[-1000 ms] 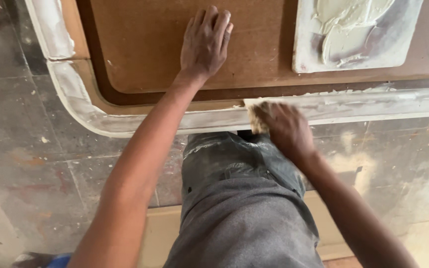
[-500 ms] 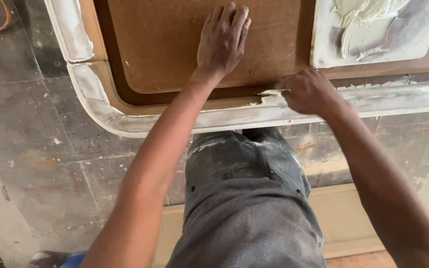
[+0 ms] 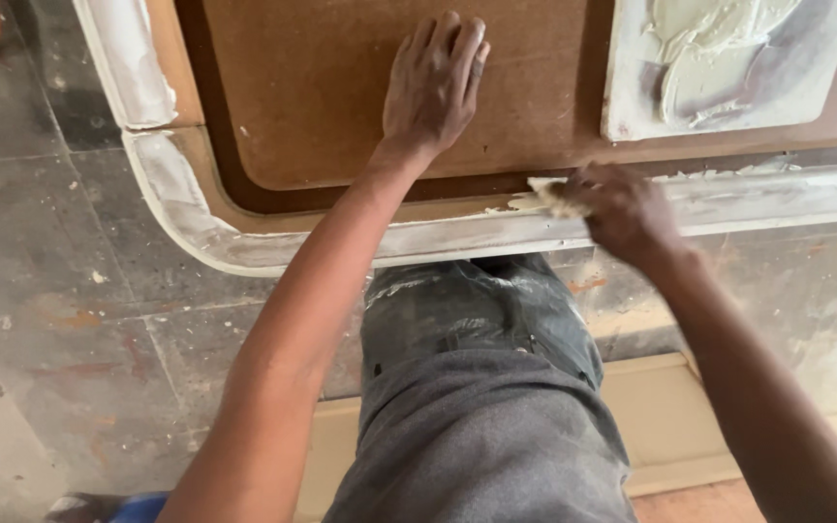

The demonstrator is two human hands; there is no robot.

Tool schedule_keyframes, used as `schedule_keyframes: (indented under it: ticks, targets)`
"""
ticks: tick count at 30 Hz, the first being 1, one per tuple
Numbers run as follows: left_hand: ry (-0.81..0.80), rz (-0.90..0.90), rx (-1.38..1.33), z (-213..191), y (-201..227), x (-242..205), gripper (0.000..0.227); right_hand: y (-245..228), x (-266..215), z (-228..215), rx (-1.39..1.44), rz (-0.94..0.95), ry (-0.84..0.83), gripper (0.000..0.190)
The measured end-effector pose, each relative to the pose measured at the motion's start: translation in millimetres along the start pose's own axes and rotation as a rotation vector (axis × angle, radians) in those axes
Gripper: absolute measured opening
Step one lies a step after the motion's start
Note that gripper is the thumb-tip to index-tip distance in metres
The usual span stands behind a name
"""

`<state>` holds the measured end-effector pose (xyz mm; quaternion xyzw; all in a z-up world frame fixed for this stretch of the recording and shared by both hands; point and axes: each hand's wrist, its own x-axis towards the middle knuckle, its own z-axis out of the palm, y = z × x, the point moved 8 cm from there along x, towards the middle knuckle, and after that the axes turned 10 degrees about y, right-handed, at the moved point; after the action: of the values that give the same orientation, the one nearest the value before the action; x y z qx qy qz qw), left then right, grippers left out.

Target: The person applies putty to the seams of a wooden structure using a small spreader, smoothing the compound into the gaps and wiping away excess.

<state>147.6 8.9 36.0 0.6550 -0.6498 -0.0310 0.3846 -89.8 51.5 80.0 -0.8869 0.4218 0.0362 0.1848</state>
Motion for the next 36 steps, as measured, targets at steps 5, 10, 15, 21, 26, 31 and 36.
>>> schedule_keyframes:
  ticks: [5,10,15,21,26,31,36]
  targets:
    - [-0.015,-0.005,-0.008,2,-2,-2,0.019,11,-15,-15,-0.058,-0.123,-0.054,0.049]
    - [-0.041,-0.038,-0.030,6,-5,-1,0.020,34,4,-30,-0.052,-0.089,-0.019,0.039]
    - [-0.007,-0.017,0.005,1,0,-2,0.018,28,-6,11,-0.058,-0.086,-0.045,0.040]
    - [0.014,0.020,0.039,-6,6,1,0.017,87,13,20,-0.040,0.019,-0.384,0.024]
    - [-0.020,-0.002,0.045,-3,4,-1,0.016,102,18,-40,0.103,-0.006,-0.112,0.022]
    - [0.006,0.017,0.047,-3,4,-2,0.017,81,4,-9,0.048,0.054,-0.221,0.031]
    - [-0.005,0.012,0.056,4,1,-2,0.018,66,-15,2,-0.077,-0.173,-0.036,0.036]
